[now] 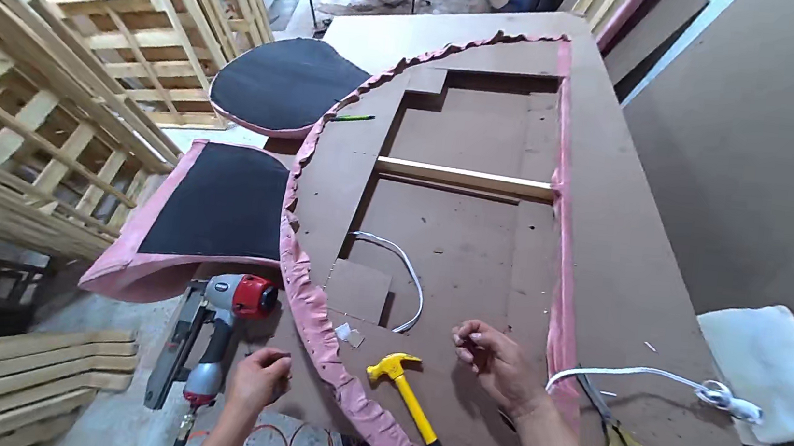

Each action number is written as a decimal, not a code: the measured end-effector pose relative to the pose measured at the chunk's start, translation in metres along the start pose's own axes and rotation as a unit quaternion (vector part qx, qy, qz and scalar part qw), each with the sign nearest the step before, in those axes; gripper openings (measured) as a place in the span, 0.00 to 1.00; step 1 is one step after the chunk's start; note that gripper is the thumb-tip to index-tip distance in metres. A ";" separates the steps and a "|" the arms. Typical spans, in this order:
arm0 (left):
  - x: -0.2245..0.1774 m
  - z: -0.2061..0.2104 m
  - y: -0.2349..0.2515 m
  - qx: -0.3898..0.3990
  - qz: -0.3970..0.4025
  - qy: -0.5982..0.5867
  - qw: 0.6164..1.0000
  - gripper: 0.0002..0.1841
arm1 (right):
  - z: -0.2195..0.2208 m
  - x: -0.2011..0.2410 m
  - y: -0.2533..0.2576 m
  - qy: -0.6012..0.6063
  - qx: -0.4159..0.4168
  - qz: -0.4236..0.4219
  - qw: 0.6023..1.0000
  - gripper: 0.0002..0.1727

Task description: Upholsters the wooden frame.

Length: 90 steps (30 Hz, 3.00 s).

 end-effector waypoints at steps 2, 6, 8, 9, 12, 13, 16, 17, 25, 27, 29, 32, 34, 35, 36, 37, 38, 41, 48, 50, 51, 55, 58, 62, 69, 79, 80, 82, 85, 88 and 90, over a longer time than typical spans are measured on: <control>0.029 -0.022 0.006 -0.014 -0.038 -0.004 0.999 0.09 | 0.037 -0.005 0.017 -0.188 -0.022 0.039 0.981 0.15; 0.046 -0.030 0.037 0.003 -0.064 0.011 0.998 0.09 | 0.125 -0.030 0.054 -0.622 -0.019 0.098 0.777 0.27; 0.050 -0.027 0.053 0.034 -0.069 0.048 0.996 0.10 | 0.156 -0.044 0.070 -0.697 0.022 0.138 0.704 0.30; 0.050 -0.027 0.058 0.047 -0.069 0.080 0.993 0.11 | 0.165 -0.050 0.078 -0.708 0.042 0.135 0.692 0.28; 0.050 -0.037 0.055 0.058 -0.069 0.186 0.978 0.17 | 0.173 -0.063 0.095 -0.703 0.115 0.079 0.698 0.20; 0.050 -0.041 0.053 0.056 -0.061 0.206 0.975 0.18 | 0.174 -0.065 0.098 -0.697 0.143 0.064 0.700 0.17; 0.058 -0.050 0.044 0.052 -0.038 0.192 0.979 0.16 | 0.175 -0.063 0.100 -0.698 0.185 0.075 0.688 0.15; 0.062 -0.053 0.041 0.054 -0.037 0.174 0.983 0.15 | 0.177 -0.062 0.098 -0.702 0.180 0.093 0.682 0.16; 0.077 -0.064 0.043 0.026 -0.085 0.053 0.995 0.16 | 0.181 -0.053 0.068 -0.751 0.064 0.202 0.625 0.22; 0.061 -0.064 0.054 0.029 -0.038 0.145 0.988 0.21 | 0.183 -0.051 0.069 -0.753 0.069 0.211 0.619 0.22; 0.040 -0.060 0.065 0.036 0.027 0.272 0.961 0.24 | 0.188 -0.047 0.071 -0.755 0.076 0.209 0.617 0.22; 0.025 -0.045 0.078 0.050 0.125 0.444 0.886 0.25 | 0.193 -0.046 0.071 -0.757 0.084 0.199 0.617 0.22; 0.030 -0.035 0.086 0.046 0.192 0.506 0.840 0.25 | 0.185 -0.051 0.074 -0.759 0.081 0.183 0.619 0.20; 0.034 -0.031 0.088 0.031 0.220 0.514 0.829 0.25 | 0.179 -0.050 0.075 -0.755 0.072 0.174 0.627 0.20; 0.035 -0.029 0.086 0.011 0.241 0.510 0.826 0.26 | 0.172 -0.048 0.074 -0.744 0.056 0.164 0.645 0.20; 0.034 -0.026 0.080 -0.006 0.258 0.492 0.831 0.26 | 0.166 -0.043 0.072 -0.728 0.037 0.149 0.668 0.19; 0.032 -0.023 0.071 -0.018 0.273 0.465 0.842 0.26 | 0.159 -0.038 0.069 -0.704 0.015 0.129 0.698 0.17; 0.023 -0.004 0.023 -0.007 0.348 0.363 0.864 0.23 | 0.150 -0.024 0.047 -0.576 -0.058 0.063 0.813 0.07; 0.023 0.065 -0.010 0.130 0.548 0.283 0.777 0.09 | 0.186 -0.082 -0.015 -0.089 0.023 0.065 0.994 0.02; 0.024 0.057 -0.005 0.143 0.530 0.270 0.791 0.08 | 0.195 -0.103 -0.028 -0.076 0.021 0.110 0.991 0.05; 0.026 0.051 -0.002 0.146 0.513 0.271 0.801 0.08 | 0.199 -0.112 -0.029 -0.106 0.026 0.126 0.986 0.05; 0.044 0.027 0.006 0.141 0.389 0.277 0.867 0.08 | 0.222 -0.128 -0.006 -0.338 0.036 0.169 0.925 0.10; 0.052 0.004 0.016 0.105 0.232 0.199 0.946 0.08 | 0.245 -0.140 0.018 -0.402 0.028 0.163 0.901 0.12; 0.051 -0.036 0.031 -0.018 0.086 0.140 0.986 0.10 | 0.273 -0.160 0.031 -0.401 0.126 0.143 0.896 0.38; 0.023 -0.004 -0.007 0.078 0.217 0.337 0.913 0.25 | 0.227 -0.110 -0.026 -0.486 0.082 0.048 0.869 0.18; 0.019 0.085 0.005 0.219 0.148 0.339 0.903 0.23 | 0.088 -0.093 -0.143 -0.638 -0.299 -0.065 0.706 0.15; 0.020 0.087 0.007 0.212 0.160 0.330 0.906 0.22 | 0.083 -0.093 -0.146 -0.649 -0.309 -0.056 0.693 0.16; 0.021 0.089 0.007 0.198 0.183 0.335 0.903 0.22 | 0.077 -0.092 -0.149 -0.648 -0.309 -0.005 0.696 0.20; 0.008 0.095 -0.020 0.213 0.298 0.392 0.844 0.21 | 0.075 -0.093 -0.145 -0.631 -0.255 0.109 0.724 0.31; -0.007 0.117 -0.073 0.280 0.475 0.335 0.764 0.22 | 0.077 -0.103 -0.136 -0.652 -0.232 0.120 0.712 0.31; -0.016 0.125 -0.084 0.314 0.468 0.294 0.772 0.25 | 0.079 -0.104 -0.131 -0.660 -0.219 0.112 0.709 0.26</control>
Point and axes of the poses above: each hand's wrist, its own y-axis towards the middle knuckle, its own z-axis out of the palm, x = y × z, the point moved 5 cm from there along y, towards the middle knuckle, and after that the axes turned 5 degrees about x, right-handed, at the moved point
